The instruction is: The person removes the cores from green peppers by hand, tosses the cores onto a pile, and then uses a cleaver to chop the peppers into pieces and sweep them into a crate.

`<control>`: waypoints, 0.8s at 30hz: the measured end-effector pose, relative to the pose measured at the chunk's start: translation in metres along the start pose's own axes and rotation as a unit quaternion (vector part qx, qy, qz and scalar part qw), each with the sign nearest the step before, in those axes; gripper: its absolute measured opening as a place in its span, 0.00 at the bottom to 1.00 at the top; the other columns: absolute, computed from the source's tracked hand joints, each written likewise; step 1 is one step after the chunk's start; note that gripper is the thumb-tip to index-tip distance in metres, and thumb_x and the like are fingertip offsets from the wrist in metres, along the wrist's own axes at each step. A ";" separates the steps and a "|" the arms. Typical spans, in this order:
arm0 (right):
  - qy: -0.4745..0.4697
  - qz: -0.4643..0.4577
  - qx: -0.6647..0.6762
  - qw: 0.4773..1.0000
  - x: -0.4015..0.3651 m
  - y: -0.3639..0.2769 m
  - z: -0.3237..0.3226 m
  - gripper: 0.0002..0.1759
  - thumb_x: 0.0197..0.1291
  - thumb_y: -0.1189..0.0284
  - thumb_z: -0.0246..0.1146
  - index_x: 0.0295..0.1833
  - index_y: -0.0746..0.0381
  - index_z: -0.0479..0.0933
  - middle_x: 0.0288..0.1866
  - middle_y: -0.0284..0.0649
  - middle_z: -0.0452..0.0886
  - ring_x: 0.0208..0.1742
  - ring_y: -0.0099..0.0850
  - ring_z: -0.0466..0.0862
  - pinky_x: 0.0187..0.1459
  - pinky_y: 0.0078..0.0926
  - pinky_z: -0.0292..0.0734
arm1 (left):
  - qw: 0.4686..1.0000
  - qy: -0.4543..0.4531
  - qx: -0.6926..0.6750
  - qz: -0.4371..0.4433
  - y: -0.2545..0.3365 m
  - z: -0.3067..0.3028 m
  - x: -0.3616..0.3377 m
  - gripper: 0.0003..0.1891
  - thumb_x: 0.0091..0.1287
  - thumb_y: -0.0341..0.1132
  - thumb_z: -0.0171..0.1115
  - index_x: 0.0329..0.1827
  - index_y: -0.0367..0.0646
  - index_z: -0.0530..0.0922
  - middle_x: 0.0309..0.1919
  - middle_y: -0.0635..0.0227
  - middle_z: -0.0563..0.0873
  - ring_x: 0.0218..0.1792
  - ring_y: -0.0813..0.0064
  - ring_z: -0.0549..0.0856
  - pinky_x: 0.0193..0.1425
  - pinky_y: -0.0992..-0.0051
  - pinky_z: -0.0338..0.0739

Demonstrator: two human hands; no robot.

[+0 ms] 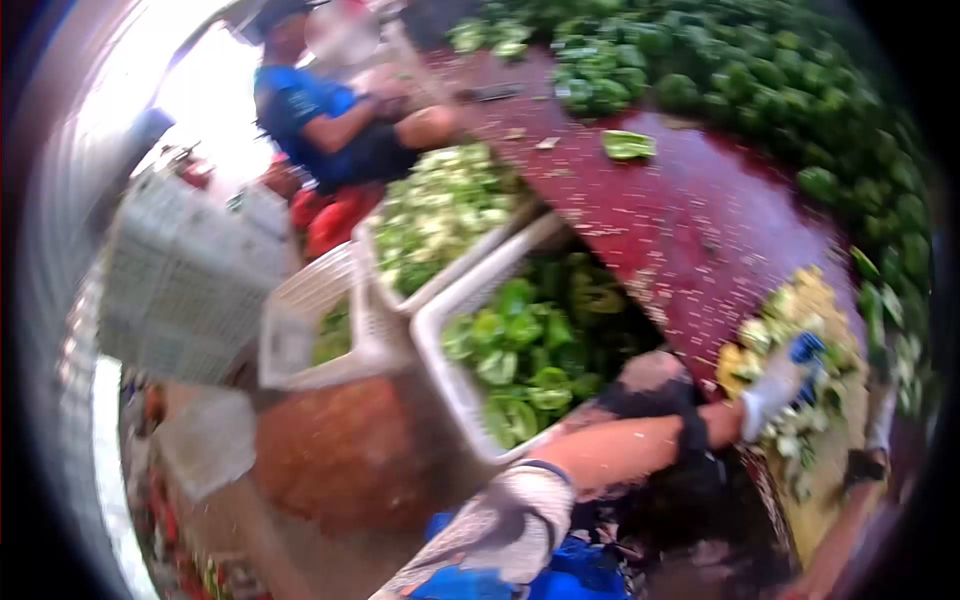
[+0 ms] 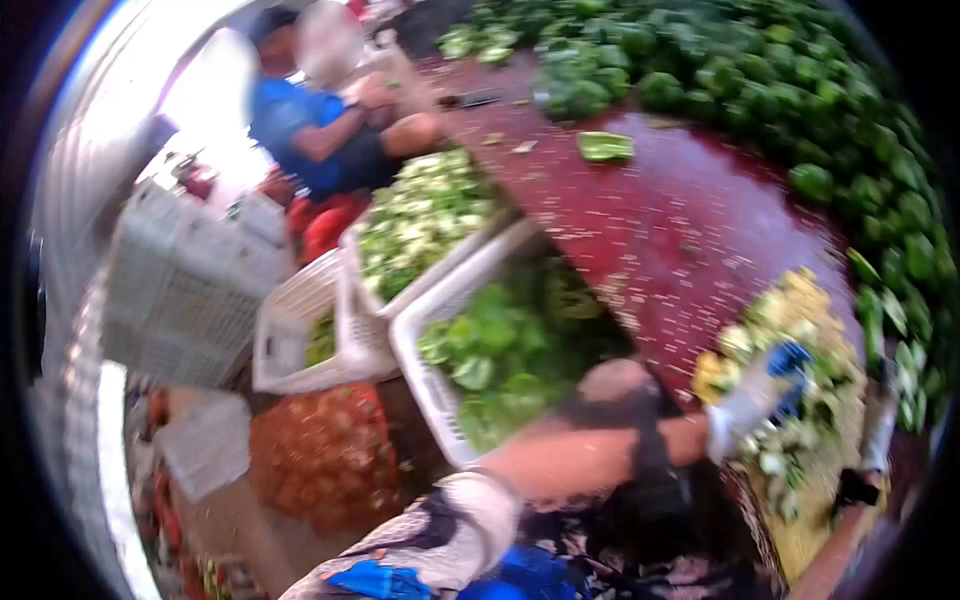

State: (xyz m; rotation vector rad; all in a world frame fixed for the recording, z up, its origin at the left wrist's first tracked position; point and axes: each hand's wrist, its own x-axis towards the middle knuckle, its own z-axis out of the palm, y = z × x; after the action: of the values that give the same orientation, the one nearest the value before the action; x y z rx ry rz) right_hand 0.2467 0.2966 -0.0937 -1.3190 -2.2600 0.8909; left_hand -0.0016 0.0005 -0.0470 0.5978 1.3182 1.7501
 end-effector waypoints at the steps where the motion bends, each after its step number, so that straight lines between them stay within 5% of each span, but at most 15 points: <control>1: 0.003 -0.033 0.001 0.999 -0.040 -0.047 -0.001 0.20 0.72 0.73 0.55 0.68 0.59 0.74 0.62 0.39 0.79 0.58 0.31 0.79 0.59 0.32 0.74 | 0.994 -0.065 -0.081 -0.034 0.008 -0.011 -0.005 0.28 0.72 0.38 0.62 0.73 0.44 0.67 0.45 0.67 0.81 0.44 0.74 0.79 0.49 0.76 0.78; 4: -0.003 -0.210 0.067 0.975 -0.134 -0.152 0.018 0.19 0.71 0.77 0.56 0.65 0.58 0.77 0.60 0.41 0.80 0.56 0.34 0.80 0.55 0.33 0.77 | 0.942 -0.116 -0.313 -0.037 -0.047 -0.026 0.017 0.22 0.80 0.54 0.44 0.62 0.47 0.73 0.36 0.74 0.80 0.35 0.77 0.79 0.45 0.73 0.78; 6: 0.014 -0.337 -0.149 0.930 -0.164 -0.250 0.018 0.24 0.58 0.82 0.60 0.60 0.57 0.80 0.57 0.48 0.81 0.57 0.45 0.81 0.54 0.40 0.80 | 0.947 -0.108 -0.287 -0.098 -0.001 -0.023 0.009 0.23 0.78 0.57 0.48 0.62 0.50 0.75 0.35 0.79 0.81 0.34 0.80 0.80 0.41 0.72 0.78; 9: 0.028 -0.371 -0.108 0.922 -0.160 -0.239 0.032 0.26 0.51 0.88 0.58 0.58 0.61 0.78 0.58 0.45 0.80 0.55 0.42 0.83 0.57 0.34 0.81 | 0.980 -0.113 -0.147 -0.068 0.018 -0.011 0.007 0.17 0.75 0.41 0.60 0.63 0.47 0.77 0.36 0.75 0.83 0.28 0.85 0.78 0.27 0.82 0.74; 11: 0.035 -0.290 0.144 0.945 -0.167 -0.234 0.038 0.25 0.59 0.87 0.55 0.63 0.61 0.75 0.58 0.45 0.79 0.56 0.36 0.83 0.56 0.28 0.81 | 0.975 -0.135 -0.169 -0.054 0.013 -0.010 0.008 0.16 0.74 0.39 0.61 0.62 0.47 0.77 0.37 0.76 0.83 0.28 0.86 0.79 0.26 0.83 0.72; 13: 0.034 -0.069 0.378 0.922 -0.176 -0.238 0.041 0.23 0.69 0.76 0.56 0.68 0.62 0.70 0.59 0.47 0.78 0.57 0.34 0.82 0.54 0.23 0.81 | 0.974 -0.136 -0.166 -0.070 0.013 -0.003 0.007 0.16 0.74 0.38 0.60 0.63 0.47 0.76 0.38 0.75 0.83 0.28 0.86 0.79 0.26 0.83 0.73; 15: 0.027 0.051 0.288 0.956 -0.179 -0.244 0.030 0.38 0.70 0.45 0.52 0.72 0.63 0.64 0.62 0.55 0.77 0.61 0.41 0.80 0.55 0.30 0.80 | 0.972 -0.154 -0.163 -0.064 0.015 0.006 0.000 0.17 0.75 0.36 0.59 0.65 0.48 0.74 0.38 0.76 0.83 0.28 0.86 0.79 0.26 0.83 0.72; 17: -0.042 0.065 0.250 0.965 -0.167 -0.210 0.048 0.39 0.71 0.43 0.50 0.73 0.64 0.63 0.63 0.57 0.76 0.64 0.45 0.77 0.60 0.41 0.77 | 0.977 -0.143 -0.146 -0.061 0.009 0.018 -0.002 0.18 0.75 0.37 0.61 0.65 0.47 0.74 0.35 0.77 0.82 0.25 0.89 0.75 0.24 0.85 0.69; 18: 0.032 -0.028 0.179 0.983 -0.165 -0.185 0.064 0.40 0.72 0.43 0.46 0.72 0.66 0.63 0.62 0.59 0.77 0.65 0.48 0.76 0.63 0.44 0.73 | 0.976 -0.162 -0.137 -0.048 -0.002 0.016 0.004 0.19 0.75 0.38 0.61 0.66 0.46 0.73 0.42 0.74 0.82 0.31 0.86 0.80 0.31 0.82 0.76; 19: 0.007 0.025 0.294 0.956 -0.166 -0.190 0.063 0.39 0.69 0.47 0.54 0.72 0.66 0.63 0.65 0.61 0.73 0.66 0.50 0.75 0.64 0.43 0.73 | 0.989 -0.130 -0.073 0.022 -0.008 0.028 0.006 0.22 0.73 0.39 0.64 0.67 0.45 0.72 0.50 0.66 0.82 0.43 0.77 0.83 0.44 0.77 0.82; 20: 0.060 -0.094 0.054 0.992 -0.171 -0.177 0.063 0.30 0.70 0.60 0.54 0.72 0.63 0.66 0.68 0.60 0.70 0.66 0.48 0.75 0.63 0.40 0.73 | 0.986 -0.144 0.075 0.039 -0.012 0.032 0.009 0.23 0.71 0.40 0.66 0.67 0.45 0.72 0.48 0.68 0.83 0.42 0.79 0.83 0.43 0.77 0.81; 21: 0.106 -0.220 -0.179 0.953 -0.175 -0.162 0.064 0.24 0.71 0.73 0.53 0.71 0.61 0.68 0.71 0.58 0.67 0.65 0.47 0.76 0.63 0.37 0.74 | 0.962 -0.140 0.228 0.056 -0.013 0.027 0.015 0.24 0.70 0.41 0.67 0.66 0.46 0.73 0.46 0.70 0.83 0.42 0.80 0.83 0.42 0.78 0.80; 22: 0.014 -0.125 -0.261 0.957 -0.175 -0.163 0.059 0.30 0.63 0.83 0.53 0.71 0.58 0.68 0.77 0.57 0.60 0.65 0.49 0.76 0.58 0.40 0.79 | 0.938 -0.132 0.290 0.136 -0.040 0.025 0.026 0.29 0.67 0.47 0.69 0.66 0.43 0.73 0.47 0.64 0.84 0.47 0.72 0.84 0.49 0.70 0.81; 23: 0.128 -0.230 -0.519 0.813 -0.179 -0.113 0.079 0.35 0.61 0.84 0.53 0.75 0.54 0.64 0.78 0.53 0.60 0.59 0.42 0.80 0.48 0.33 0.83 | 0.931 -0.141 0.321 0.098 0.014 0.039 0.000 0.28 0.68 0.48 0.66 0.65 0.41 0.73 0.50 0.56 0.84 0.50 0.61 0.85 0.54 0.63 0.80; 24: 0.030 -0.157 -0.580 0.799 -0.190 -0.164 0.058 0.39 0.63 0.82 0.51 0.79 0.49 0.58 0.81 0.50 0.56 0.58 0.33 0.81 0.45 0.26 0.82 | 0.877 -0.168 0.449 0.041 0.016 0.035 0.002 0.22 0.71 0.40 0.58 0.64 0.40 0.74 0.50 0.52 0.84 0.52 0.53 0.84 0.58 0.59 0.78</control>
State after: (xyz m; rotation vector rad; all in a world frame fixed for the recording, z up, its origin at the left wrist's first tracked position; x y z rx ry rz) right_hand 0.2014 0.0529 -0.0244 -1.1897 -2.8948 -0.8302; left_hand 0.0191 0.0195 -0.0210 1.4105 1.8229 0.9273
